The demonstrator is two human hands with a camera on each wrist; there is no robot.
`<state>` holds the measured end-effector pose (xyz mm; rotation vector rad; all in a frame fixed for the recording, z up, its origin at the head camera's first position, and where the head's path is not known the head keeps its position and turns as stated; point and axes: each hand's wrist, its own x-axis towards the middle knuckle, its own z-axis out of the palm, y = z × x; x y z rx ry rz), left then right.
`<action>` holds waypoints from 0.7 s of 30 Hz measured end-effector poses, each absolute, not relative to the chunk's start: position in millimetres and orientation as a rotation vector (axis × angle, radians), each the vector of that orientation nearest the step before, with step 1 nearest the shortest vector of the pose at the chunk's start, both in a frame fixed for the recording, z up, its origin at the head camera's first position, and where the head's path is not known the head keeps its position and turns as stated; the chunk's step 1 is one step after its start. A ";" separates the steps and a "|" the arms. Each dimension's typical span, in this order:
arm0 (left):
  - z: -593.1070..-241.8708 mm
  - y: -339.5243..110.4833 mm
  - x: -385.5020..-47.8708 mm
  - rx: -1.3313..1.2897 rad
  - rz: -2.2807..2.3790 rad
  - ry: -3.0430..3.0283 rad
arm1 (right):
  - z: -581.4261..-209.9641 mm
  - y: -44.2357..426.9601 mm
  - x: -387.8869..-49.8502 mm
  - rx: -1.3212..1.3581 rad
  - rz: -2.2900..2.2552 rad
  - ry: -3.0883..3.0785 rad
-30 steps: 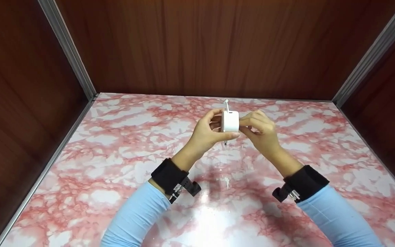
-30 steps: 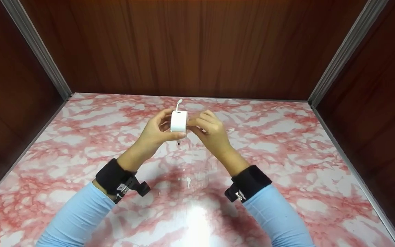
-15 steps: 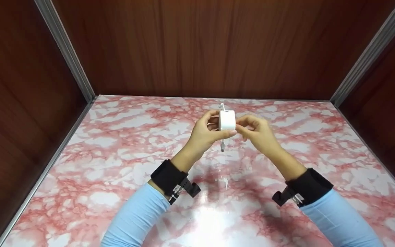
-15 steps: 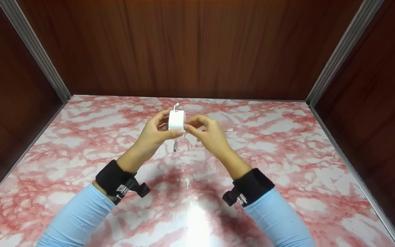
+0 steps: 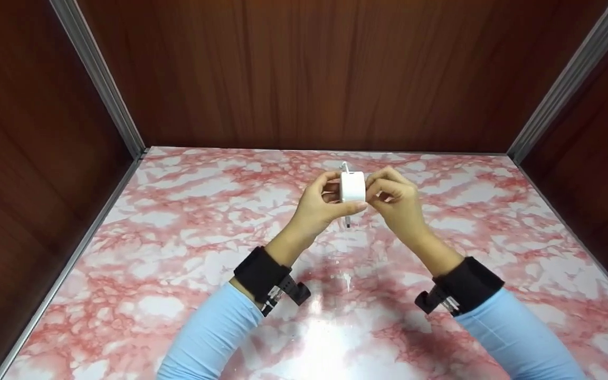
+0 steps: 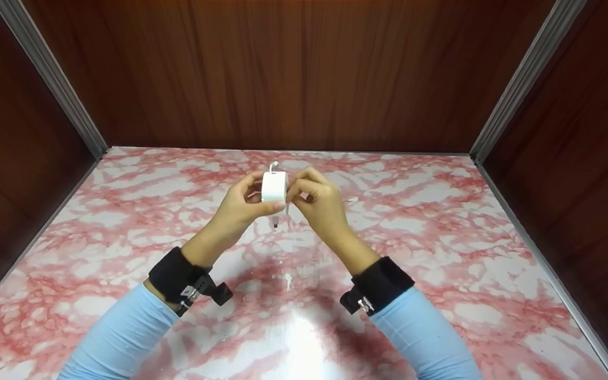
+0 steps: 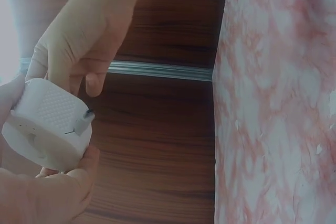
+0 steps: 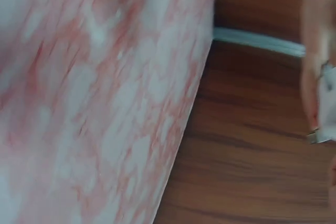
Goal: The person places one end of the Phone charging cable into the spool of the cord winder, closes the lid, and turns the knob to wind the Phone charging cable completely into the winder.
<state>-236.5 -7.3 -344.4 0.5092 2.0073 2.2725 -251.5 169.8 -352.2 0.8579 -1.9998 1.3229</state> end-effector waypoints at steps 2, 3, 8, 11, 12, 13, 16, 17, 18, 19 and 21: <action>-344.0 -7.3 -236.2 0.506 2.272 2.007 | -355.5 169.1 -253.9 0.891 1.291 -1.960; -343.8 -7.5 -236.2 0.502 2.271 2.014 | -356.1 168.4 -254.1 0.888 1.314 -1.969; -343.2 -9.7 -236.4 0.484 2.252 2.076 | -351.3 162.8 -244.7 0.750 1.868 -2.101; -342.0 -11.4 -236.2 0.485 2.245 2.107 | -342.4 160.7 -239.7 0.549 2.266 -2.098; -341.5 -11.9 -235.9 0.487 2.245 2.114 | -339.2 160.7 -239.5 0.477 2.361 -2.100; -341.1 -12.4 -235.5 0.491 2.244 2.117 | -335.9 161.6 -239.5 0.410 2.433 -2.119; -341.3 -12.6 -234.5 0.510 2.243 2.110 | -326.2 168.1 -240.8 0.273 2.551 -2.266; -341.5 -12.4 -234.0 0.515 2.238 2.111 | -323.3 170.8 -241.3 0.253 2.556 -2.330; -341.7 -12.1 -233.7 0.519 2.237 2.106 | -320.7 173.6 -241.9 0.250 2.547 -2.394; -342.1 -11.8 -233.5 0.524 2.236 2.102 | -318.3 176.3 -242.4 0.259 2.530 -2.449; -342.4 -11.3 -233.2 0.528 2.233 2.104 | -315.5 179.6 -243.4 0.307 2.448 -2.533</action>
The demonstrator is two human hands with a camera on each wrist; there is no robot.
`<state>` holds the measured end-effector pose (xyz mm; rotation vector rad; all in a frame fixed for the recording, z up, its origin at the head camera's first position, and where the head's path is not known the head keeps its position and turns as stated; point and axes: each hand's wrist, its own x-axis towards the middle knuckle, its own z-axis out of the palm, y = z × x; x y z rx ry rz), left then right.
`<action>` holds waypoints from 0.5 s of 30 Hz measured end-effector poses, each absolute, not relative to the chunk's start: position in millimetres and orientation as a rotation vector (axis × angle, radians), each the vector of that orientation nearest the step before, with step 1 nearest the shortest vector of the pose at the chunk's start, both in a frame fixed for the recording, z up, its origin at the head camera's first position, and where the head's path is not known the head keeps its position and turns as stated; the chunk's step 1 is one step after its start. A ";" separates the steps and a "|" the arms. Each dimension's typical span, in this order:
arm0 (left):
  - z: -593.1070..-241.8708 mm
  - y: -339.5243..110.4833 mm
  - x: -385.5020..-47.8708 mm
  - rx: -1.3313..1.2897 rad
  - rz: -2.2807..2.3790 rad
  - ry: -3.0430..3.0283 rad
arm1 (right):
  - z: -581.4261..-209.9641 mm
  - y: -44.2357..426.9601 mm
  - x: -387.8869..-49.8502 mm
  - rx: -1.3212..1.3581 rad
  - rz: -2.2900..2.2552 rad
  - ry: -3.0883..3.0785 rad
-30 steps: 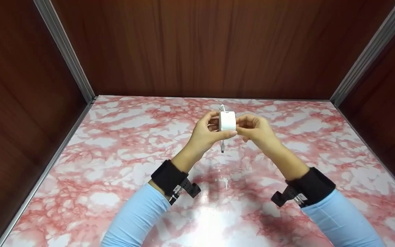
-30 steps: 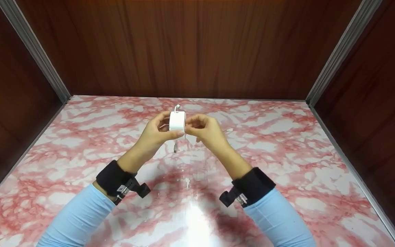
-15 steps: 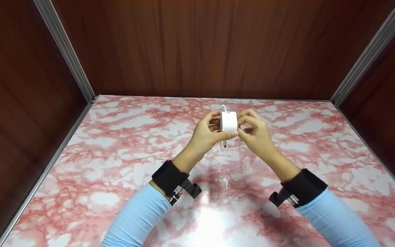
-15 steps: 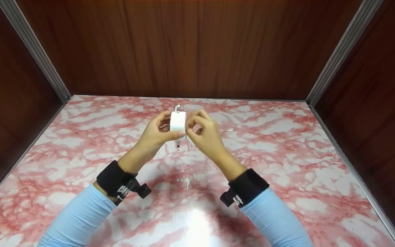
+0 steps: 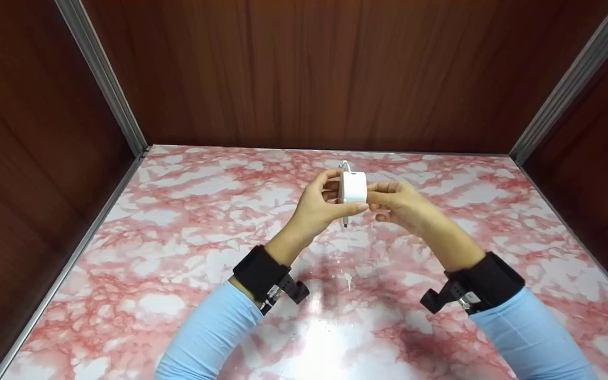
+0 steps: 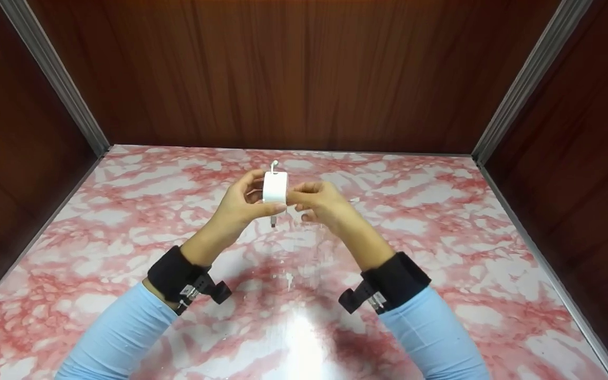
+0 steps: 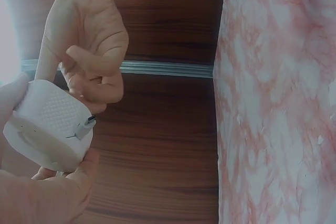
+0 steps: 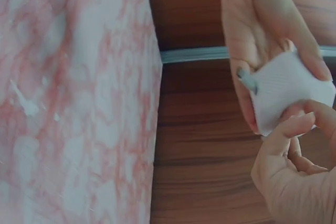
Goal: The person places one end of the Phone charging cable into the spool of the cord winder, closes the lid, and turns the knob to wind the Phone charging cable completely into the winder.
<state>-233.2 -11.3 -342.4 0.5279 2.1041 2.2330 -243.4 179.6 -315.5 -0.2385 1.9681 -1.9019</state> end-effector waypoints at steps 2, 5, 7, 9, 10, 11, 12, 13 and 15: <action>-342.3 -10.7 -233.4 0.517 2.229 2.100 | -316.5 180.5 -244.2 -0.301 -1.875 2.086; -341.9 -10.6 -233.6 0.502 2.232 2.082 | -323.5 178.6 -244.5 -0.449 -1.882 2.308; -341.7 -10.5 -234.0 0.497 2.238 2.059 | -330.4 176.4 -244.6 -0.584 -1.903 2.479; -341.4 -10.2 -234.4 0.508 2.247 2.033 | -338.0 175.6 -244.9 -0.792 -1.907 2.650; -341.2 -10.1 -234.8 0.514 2.251 2.020 | -341.7 175.5 -245.9 -0.921 -1.894 2.738; -341.0 -10.0 -235.1 0.520 2.254 2.010 | -345.4 175.6 -247.7 -1.058 -1.878 2.818; -340.9 -9.8 -235.5 0.526 2.256 2.004 | -348.7 175.5 -249.5 -1.202 -1.866 2.883; -340.8 -9.9 -235.8 0.532 2.255 1.999 | -351.8 175.7 -251.6 -1.348 -1.850 2.937; -340.8 -10.0 -236.5 0.544 2.249 1.999 | -356.8 176.0 -255.9 -1.620 -1.819 3.011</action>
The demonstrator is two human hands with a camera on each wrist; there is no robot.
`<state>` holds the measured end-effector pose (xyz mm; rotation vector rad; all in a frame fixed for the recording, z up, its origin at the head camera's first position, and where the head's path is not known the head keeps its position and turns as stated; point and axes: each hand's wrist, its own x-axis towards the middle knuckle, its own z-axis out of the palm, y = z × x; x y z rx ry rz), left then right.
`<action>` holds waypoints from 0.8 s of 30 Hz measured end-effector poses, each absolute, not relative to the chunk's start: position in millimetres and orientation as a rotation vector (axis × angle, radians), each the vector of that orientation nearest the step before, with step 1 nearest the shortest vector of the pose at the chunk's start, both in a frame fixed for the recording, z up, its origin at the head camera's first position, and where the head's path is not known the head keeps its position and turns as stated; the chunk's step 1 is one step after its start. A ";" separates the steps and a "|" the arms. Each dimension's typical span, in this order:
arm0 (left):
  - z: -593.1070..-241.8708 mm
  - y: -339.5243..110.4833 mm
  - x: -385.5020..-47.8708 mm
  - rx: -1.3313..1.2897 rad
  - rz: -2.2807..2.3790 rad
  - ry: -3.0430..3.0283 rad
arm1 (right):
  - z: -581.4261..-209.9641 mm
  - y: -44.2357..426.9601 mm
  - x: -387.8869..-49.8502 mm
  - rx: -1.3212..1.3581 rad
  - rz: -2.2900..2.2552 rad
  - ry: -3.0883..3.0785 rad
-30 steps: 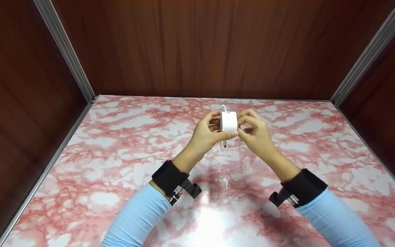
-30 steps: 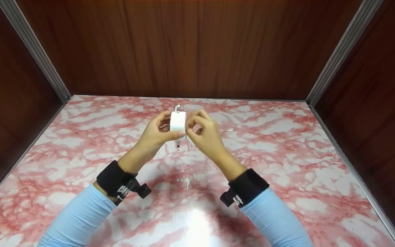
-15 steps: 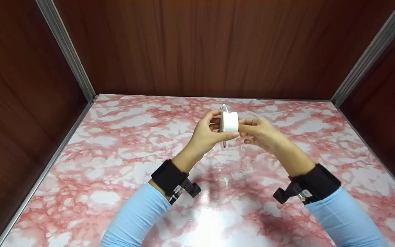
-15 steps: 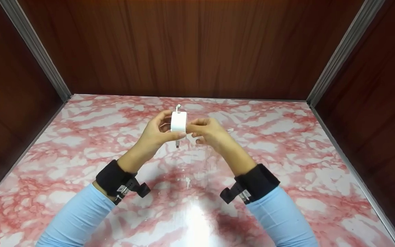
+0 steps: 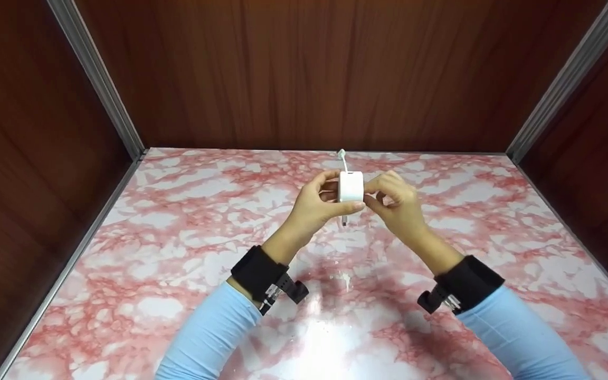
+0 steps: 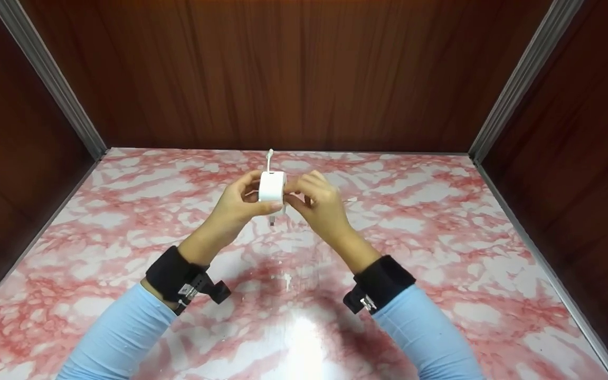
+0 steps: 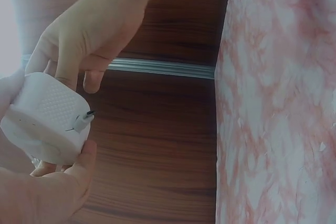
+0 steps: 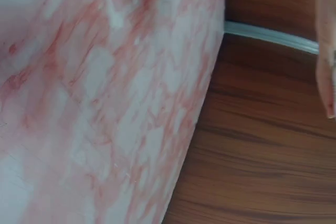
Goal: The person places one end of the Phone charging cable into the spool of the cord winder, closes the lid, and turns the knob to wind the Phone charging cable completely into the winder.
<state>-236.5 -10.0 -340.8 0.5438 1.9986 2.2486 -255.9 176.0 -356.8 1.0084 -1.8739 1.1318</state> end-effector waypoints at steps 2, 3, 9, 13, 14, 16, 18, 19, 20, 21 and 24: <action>-341.5 -11.2 -236.6 0.555 2.238 2.002 | -361.2 174.6 -260.2 1.063 1.068 -1.756; -341.8 -11.7 -236.6 0.561 2.235 2.001 | -362.8 173.9 -261.6 1.078 1.043 -1.710; -342.3 -12.9 -236.8 0.591 2.246 1.976 | -365.5 173.5 -266.9 1.122 0.940 -1.594; -342.5 -11.2 -237.2 0.568 2.268 1.974 | -363.3 179.6 -266.9 1.109 1.038 -1.737; -342.5 -11.0 -237.1 0.556 2.275 1.980 | -362.7 181.2 -266.0 1.093 1.111 -1.795; -342.5 -11.0 -237.0 0.528 2.279 2.005 | -361.1 183.9 -262.6 1.028 1.299 -1.918; -342.6 -10.8 -237.0 0.506 2.277 2.028 | -357.9 185.1 -258.0 0.924 1.541 -2.020; -342.7 -10.6 -237.1 0.500 2.276 2.031 | -355.9 185.4 -255.9 0.863 1.650 -2.067; -342.7 -10.3 -237.2 0.499 2.275 2.031 | -353.4 185.4 -253.9 0.799 1.746 -2.114; -342.8 -10.0 -237.3 0.496 2.274 2.033 | -350.9 185.0 -252.4 0.741 1.824 -2.164; -343.0 -9.1 -237.4 0.493 2.277 2.029 | -342.8 182.6 -249.2 0.606 1.989 -2.293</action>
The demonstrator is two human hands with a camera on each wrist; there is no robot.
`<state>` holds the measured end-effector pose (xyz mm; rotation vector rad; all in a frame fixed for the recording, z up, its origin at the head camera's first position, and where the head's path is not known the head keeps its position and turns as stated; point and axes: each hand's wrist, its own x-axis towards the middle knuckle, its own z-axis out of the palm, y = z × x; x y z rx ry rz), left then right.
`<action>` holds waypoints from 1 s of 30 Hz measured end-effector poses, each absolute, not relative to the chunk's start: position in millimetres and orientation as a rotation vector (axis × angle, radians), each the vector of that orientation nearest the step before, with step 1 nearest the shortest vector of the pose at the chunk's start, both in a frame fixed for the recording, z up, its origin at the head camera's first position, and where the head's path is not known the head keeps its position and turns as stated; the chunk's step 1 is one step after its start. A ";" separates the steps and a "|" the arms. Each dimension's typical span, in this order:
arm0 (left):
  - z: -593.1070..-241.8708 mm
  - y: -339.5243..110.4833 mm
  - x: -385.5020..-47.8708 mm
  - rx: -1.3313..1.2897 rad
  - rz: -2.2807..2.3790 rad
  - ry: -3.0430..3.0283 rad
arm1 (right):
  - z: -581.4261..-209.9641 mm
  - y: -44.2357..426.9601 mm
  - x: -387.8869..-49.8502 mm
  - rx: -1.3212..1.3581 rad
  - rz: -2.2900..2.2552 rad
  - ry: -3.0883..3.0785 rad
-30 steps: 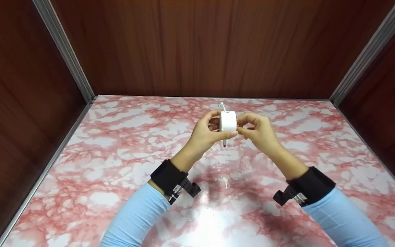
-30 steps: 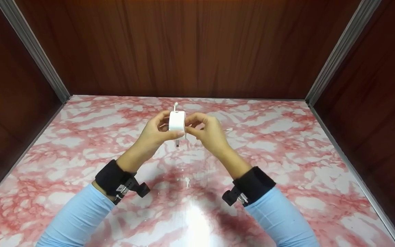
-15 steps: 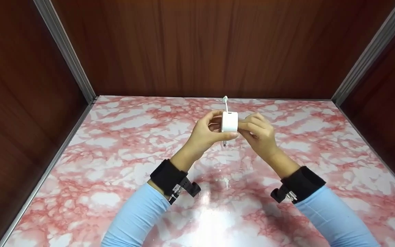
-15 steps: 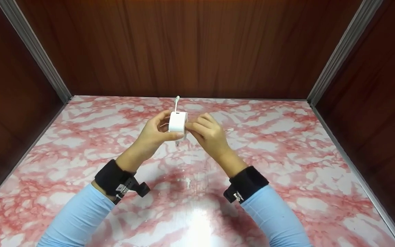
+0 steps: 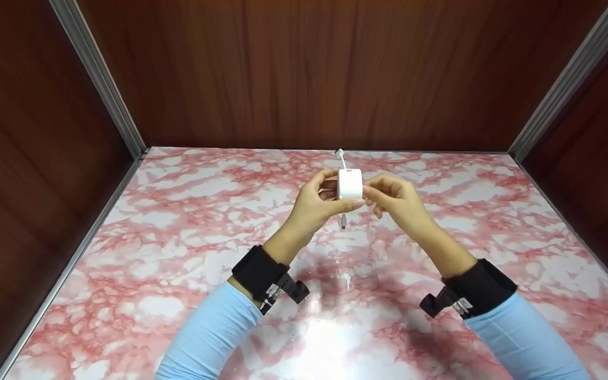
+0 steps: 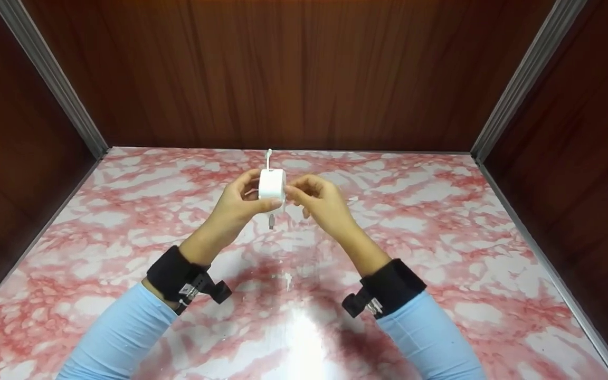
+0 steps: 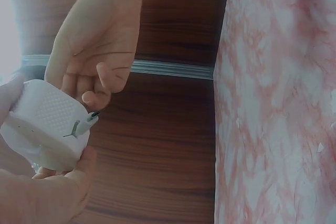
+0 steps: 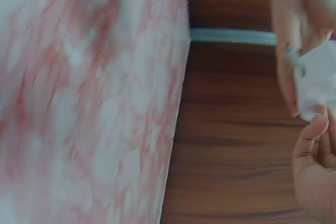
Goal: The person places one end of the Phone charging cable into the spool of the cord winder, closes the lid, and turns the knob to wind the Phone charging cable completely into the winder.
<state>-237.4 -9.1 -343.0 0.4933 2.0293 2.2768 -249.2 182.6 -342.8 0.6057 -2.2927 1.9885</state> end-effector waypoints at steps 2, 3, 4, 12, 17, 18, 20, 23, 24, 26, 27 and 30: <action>-343.0 -8.7 -237.1 0.493 2.276 2.030 | -337.9 180.2 -248.2 0.532 2.064 -2.360; -343.1 -8.3 -237.0 0.495 2.276 2.030 | -335.8 178.8 -247.8 0.495 2.112 -2.381; -343.2 -8.1 -236.9 0.497 2.276 2.029 | -333.7 177.4 -247.3 0.452 2.169 -2.396; -345.3 -8.5 -236.2 0.483 2.245 2.049 | -325.8 172.8 -242.8 0.271 2.382 -2.494; -345.2 -11.2 -236.8 0.476 2.252 2.036 | -331.3 174.6 -245.7 0.514 2.051 -2.452; -344.9 -11.6 -236.7 0.481 2.257 2.027 | -333.5 174.3 -246.5 0.570 1.947 -2.418; -344.3 -11.8 -236.8 0.490 2.267 2.004 | -339.2 172.9 -247.4 0.692 1.706 -2.327; -343.9 -12.2 -237.1 0.520 2.282 1.969 | -348.9 171.2 -250.3 0.887 1.389 -2.109; -343.7 -12.4 -237.1 0.529 2.284 1.963 | -351.9 170.9 -251.9 0.944 1.308 -2.034; -343.5 -12.8 -237.3 0.541 2.276 1.962 | -356.3 171.4 -256.1 1.052 1.164 -1.895; -343.4 -13.1 -237.4 0.546 2.268 1.970 | -357.5 172.2 -258.5 1.094 1.112 -1.837; -343.1 -13.7 -236.6 0.543 2.238 2.010 | -359.7 174.6 -263.6 1.169 0.973 -1.723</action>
